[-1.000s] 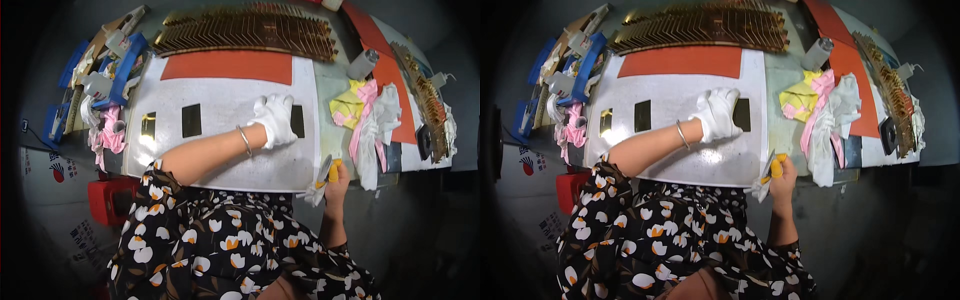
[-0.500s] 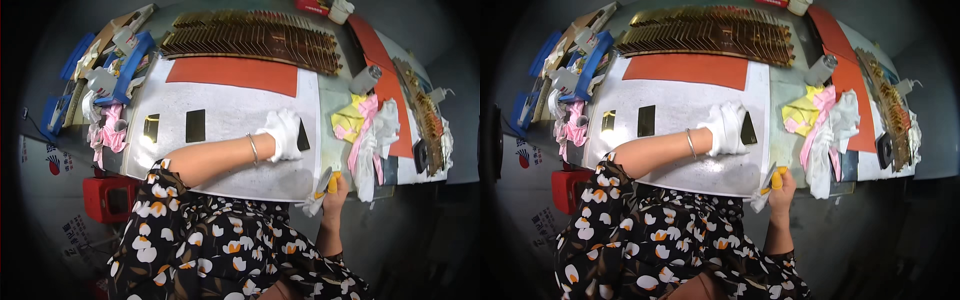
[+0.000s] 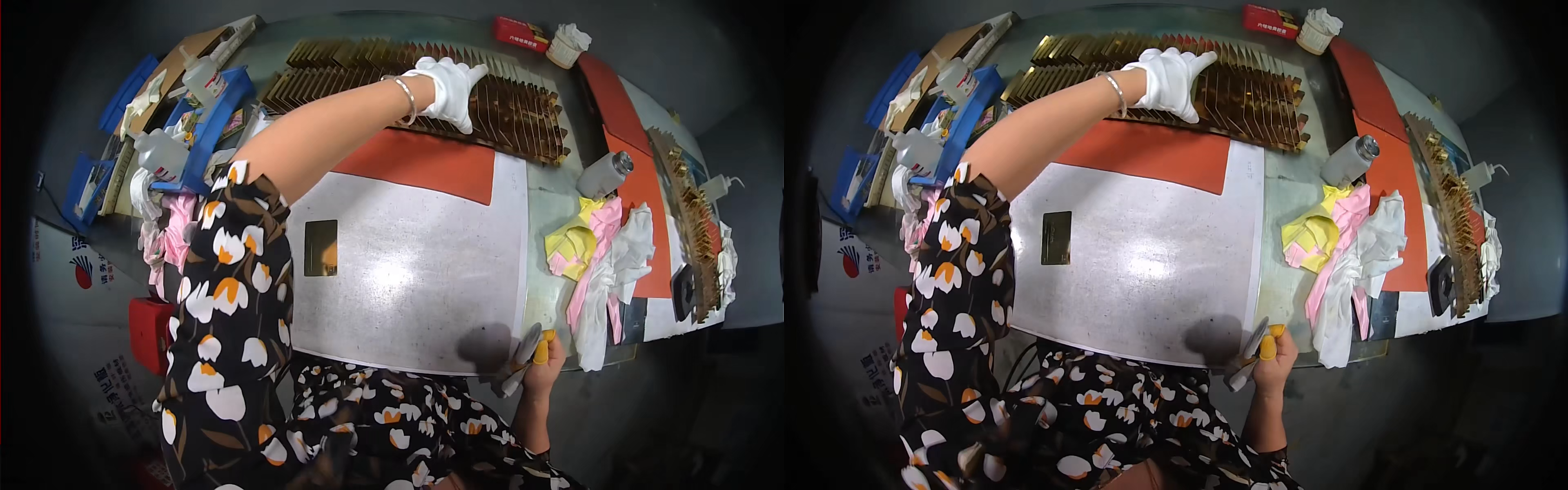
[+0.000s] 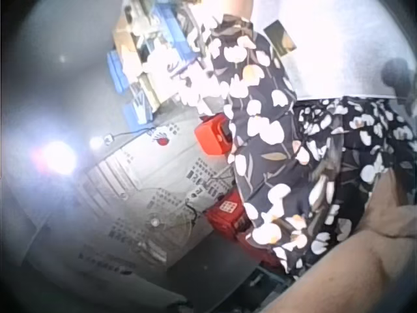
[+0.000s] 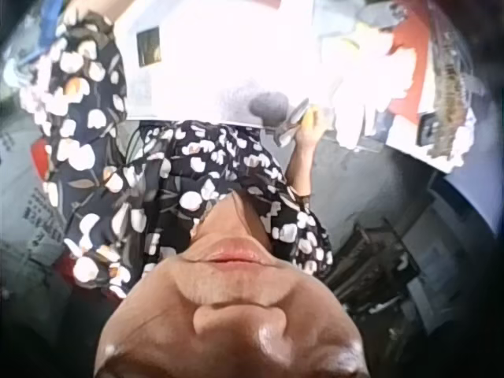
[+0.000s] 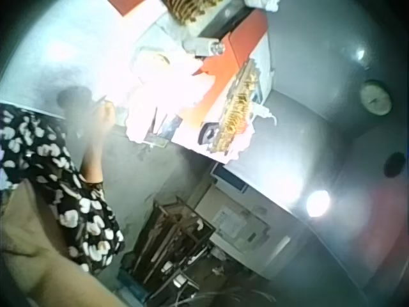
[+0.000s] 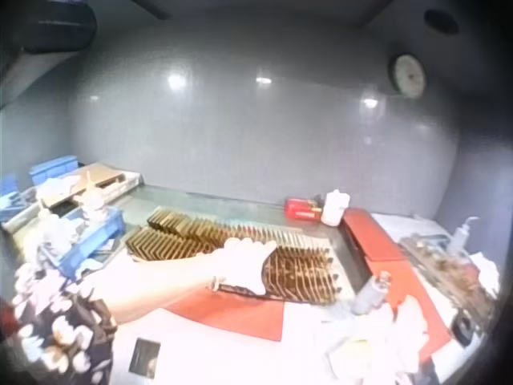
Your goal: The person cleans several small rectangular metal plates on a workbench. They apply liquid from a bottle onto a yellow sponge and wipe each plate individually, then place the cleaned plates into a stack. The process is repeated for multiple plates throughout the video.
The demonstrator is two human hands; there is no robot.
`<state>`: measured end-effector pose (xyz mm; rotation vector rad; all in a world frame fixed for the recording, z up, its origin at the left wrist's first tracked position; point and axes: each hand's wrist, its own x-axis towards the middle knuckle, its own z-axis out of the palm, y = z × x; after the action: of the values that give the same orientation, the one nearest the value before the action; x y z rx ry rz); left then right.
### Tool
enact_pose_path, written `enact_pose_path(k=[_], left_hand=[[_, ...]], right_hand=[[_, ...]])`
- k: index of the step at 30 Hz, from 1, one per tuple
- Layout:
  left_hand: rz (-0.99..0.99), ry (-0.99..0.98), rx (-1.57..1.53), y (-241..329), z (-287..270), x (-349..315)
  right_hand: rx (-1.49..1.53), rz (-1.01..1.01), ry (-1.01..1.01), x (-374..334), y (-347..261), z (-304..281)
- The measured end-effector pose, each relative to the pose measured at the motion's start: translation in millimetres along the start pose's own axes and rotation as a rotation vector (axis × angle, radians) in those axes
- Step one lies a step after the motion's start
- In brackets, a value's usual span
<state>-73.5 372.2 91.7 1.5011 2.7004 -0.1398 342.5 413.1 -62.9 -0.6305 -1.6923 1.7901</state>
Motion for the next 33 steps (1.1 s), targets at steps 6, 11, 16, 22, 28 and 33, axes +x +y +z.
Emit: enact_pose_path(k=[6, 11, 16, 22, 28, 33], left_hand=[[0.086, 0.006, -0.093, 7.0, 16.3, 19.8], [0.098, 0.091, -0.276, -4.8, -9.3, -48.6], [0.133, 0.156, -0.189, -51.8, 77.1, -222.0], [-0.056, 0.029, -0.261, -57.9, 114.9, -270.4], [-0.205, -0.052, -0.306, -46.5, 100.5, -260.9], [-0.098, 0.118, -0.521, -42.9, 107.6, -270.0]], right_hand=[[-0.018, 0.03, 0.044, 0.1, 2.9, -0.3], [-0.072, -0.042, 0.043, -5.0, 3.8, -5.0], [-0.071, -0.046, -0.025, -2.7, 8.6, -7.9], [-0.095, -0.038, 0.042, 1.7, 12.7, -5.4], [-0.124, -0.126, 0.11, 2.3, 4.1, 7.0], [-0.105, -0.097, 0.061, 5.3, 8.5, 0.0]])
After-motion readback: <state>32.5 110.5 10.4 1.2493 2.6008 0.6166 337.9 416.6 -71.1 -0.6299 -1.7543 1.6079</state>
